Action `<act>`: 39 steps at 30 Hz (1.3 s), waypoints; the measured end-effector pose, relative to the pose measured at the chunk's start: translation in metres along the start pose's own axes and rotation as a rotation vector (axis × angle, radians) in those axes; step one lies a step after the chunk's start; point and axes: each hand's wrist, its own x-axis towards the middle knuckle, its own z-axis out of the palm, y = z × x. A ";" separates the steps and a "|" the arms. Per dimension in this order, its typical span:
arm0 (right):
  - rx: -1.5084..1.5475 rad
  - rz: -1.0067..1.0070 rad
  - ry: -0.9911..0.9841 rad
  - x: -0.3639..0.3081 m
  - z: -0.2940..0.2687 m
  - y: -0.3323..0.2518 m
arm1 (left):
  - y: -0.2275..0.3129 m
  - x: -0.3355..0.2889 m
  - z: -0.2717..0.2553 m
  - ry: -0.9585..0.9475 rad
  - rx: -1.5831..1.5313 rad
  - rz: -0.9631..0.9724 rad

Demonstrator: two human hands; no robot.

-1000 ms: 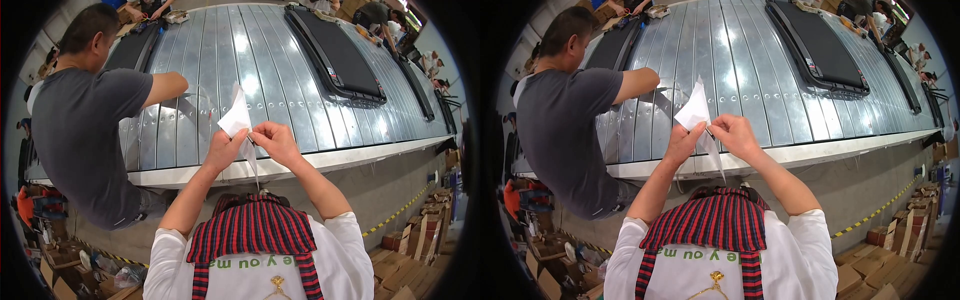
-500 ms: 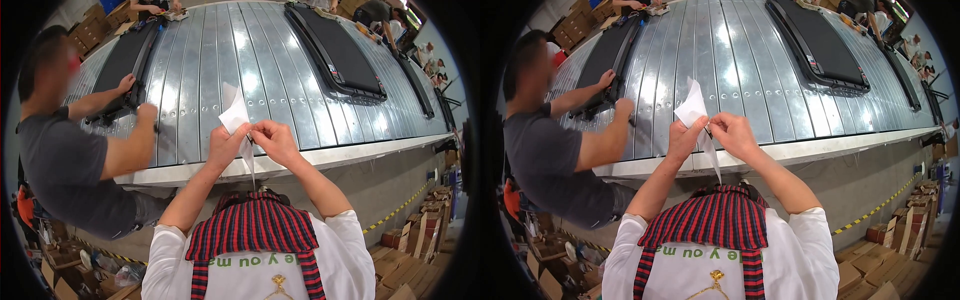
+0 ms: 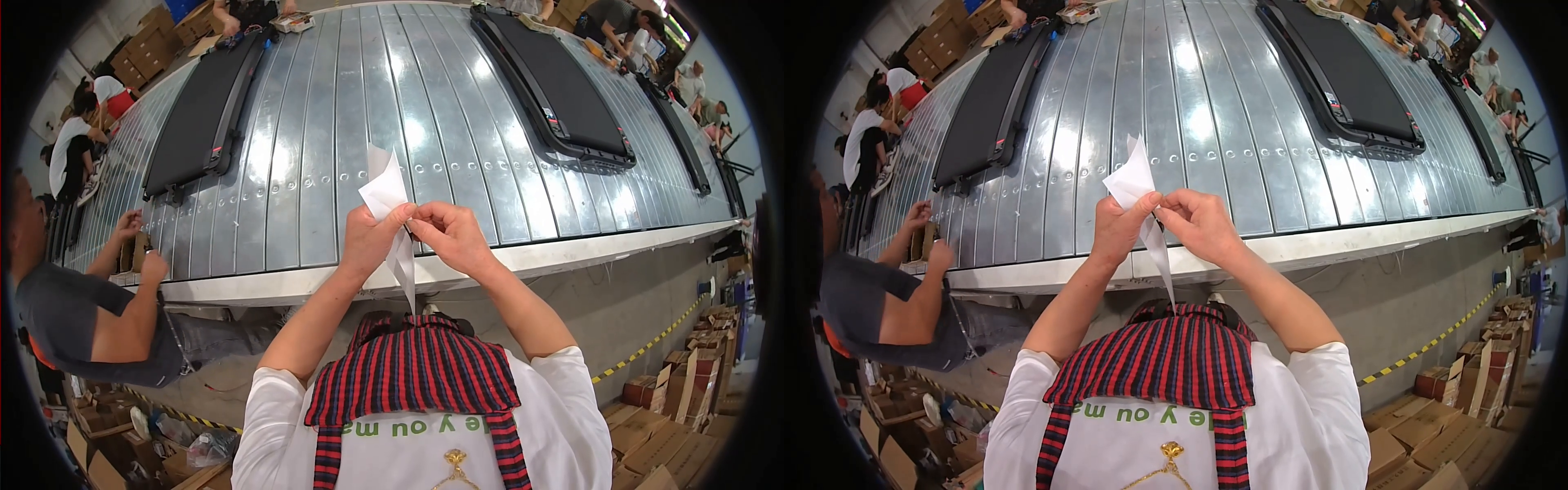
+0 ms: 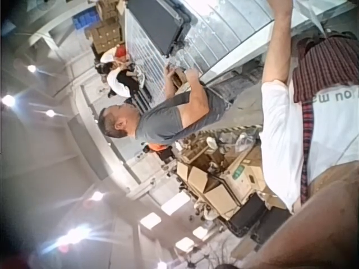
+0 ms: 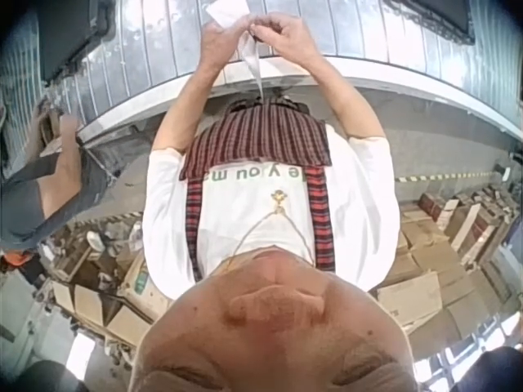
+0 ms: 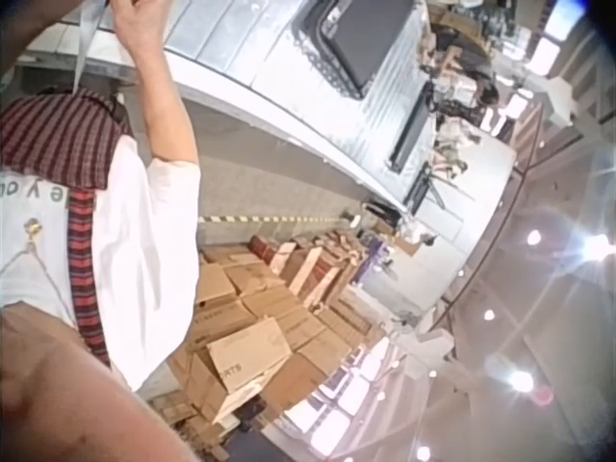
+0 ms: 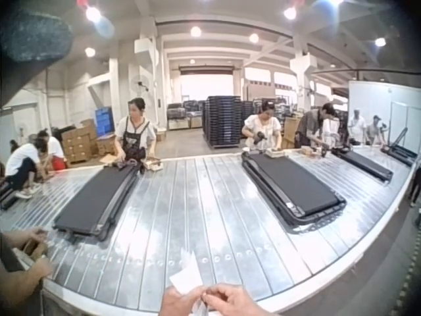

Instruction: Apply warning labels and QR code stickers to treadmill frames on a factory assembly line.

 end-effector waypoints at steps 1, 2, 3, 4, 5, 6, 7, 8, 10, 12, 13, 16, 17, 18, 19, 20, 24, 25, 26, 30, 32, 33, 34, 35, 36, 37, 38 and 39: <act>-0.035 0.039 -0.005 0.001 0.002 -0.002 | -0.002 0.001 -0.003 -0.002 -0.012 0.013; -0.035 0.038 -0.006 0.002 0.004 -0.001 | -0.005 0.001 -0.006 -0.003 -0.023 0.026; 0.134 0.083 0.001 0.003 0.004 0.001 | -0.007 0.003 -0.009 -0.005 -0.025 0.029; 0.304 0.128 0.007 0.004 0.003 0.002 | -0.009 0.006 -0.013 0.047 0.044 0.054; 0.301 0.125 0.009 0.006 0.001 0.000 | -0.009 0.008 -0.017 0.100 0.112 0.081; 0.346 0.116 0.086 0.008 -0.003 -0.001 | -0.007 0.010 -0.022 0.103 0.112 0.085; 0.391 0.107 0.163 0.009 -0.007 -0.002 | -0.004 0.012 -0.029 0.161 0.190 0.215; 0.389 0.102 0.159 0.008 -0.014 -0.001 | -0.002 0.014 -0.036 0.219 0.267 0.345; 0.349 -0.043 0.366 0.007 -0.021 -0.001 | -0.003 0.017 -0.046 0.291 0.343 0.391; 0.211 -0.134 0.430 0.008 -0.016 -0.007 | -0.004 0.019 -0.049 0.347 0.265 0.325; 0.070 -0.220 0.498 0.008 -0.012 -0.011 | -0.007 0.018 -0.046 0.348 0.265 0.326; -0.412 -0.389 0.345 0.008 0.022 -0.017 | -0.020 0.019 -0.028 0.276 0.173 0.302; -0.493 -0.458 0.260 0.007 0.032 -0.014 | -0.022 0.021 -0.022 0.227 -0.012 0.232; -0.491 -0.461 0.257 0.005 0.036 -0.018 | -0.024 0.022 -0.022 0.185 -0.191 0.161; -0.364 -0.382 0.073 0.003 0.038 -0.025 | -0.027 0.027 -0.034 0.219 -0.092 0.100; -0.236 -0.301 -0.111 0.003 0.041 -0.033 | -0.029 0.029 -0.041 0.225 -0.091 0.104; -0.427 -0.477 0.073 0.016 0.020 -0.031 | -0.023 0.030 -0.046 0.170 0.046 0.215; -0.476 -0.521 0.139 0.021 0.017 -0.035 | -0.019 0.029 -0.044 0.141 0.072 0.184; -0.482 -0.522 0.147 0.024 0.014 -0.039 | -0.015 0.029 -0.041 0.109 0.097 0.158; -0.663 -0.742 0.119 0.027 0.017 -0.041 | -0.003 0.019 -0.042 0.048 0.372 0.186; -0.672 -0.740 0.128 0.029 0.016 -0.022 | -0.011 0.019 -0.039 0.074 0.283 0.176; -0.680 -0.755 0.089 0.028 0.014 -0.022 | -0.019 0.021 -0.040 0.024 0.042 0.130; -0.672 -0.739 0.098 0.024 0.014 -0.022 | -0.012 0.021 -0.040 0.015 0.055 0.094; -0.649 -0.729 0.042 0.020 0.013 -0.027 | -0.001 0.019 -0.045 0.027 0.078 0.059; -0.631 -0.737 0.029 0.015 0.012 -0.030 | 0.005 0.021 -0.046 0.042 0.123 0.112; -0.579 -0.701 0.071 0.011 0.004 -0.034 | 0.010 0.023 -0.046 0.069 0.167 0.163; -0.523 -0.664 0.112 0.008 -0.005 -0.039 | 0.018 0.026 -0.048 0.043 0.163 0.181; -0.537 -0.669 0.134 0.006 -0.015 -0.041 | 0.023 0.028 -0.049 0.031 0.147 0.167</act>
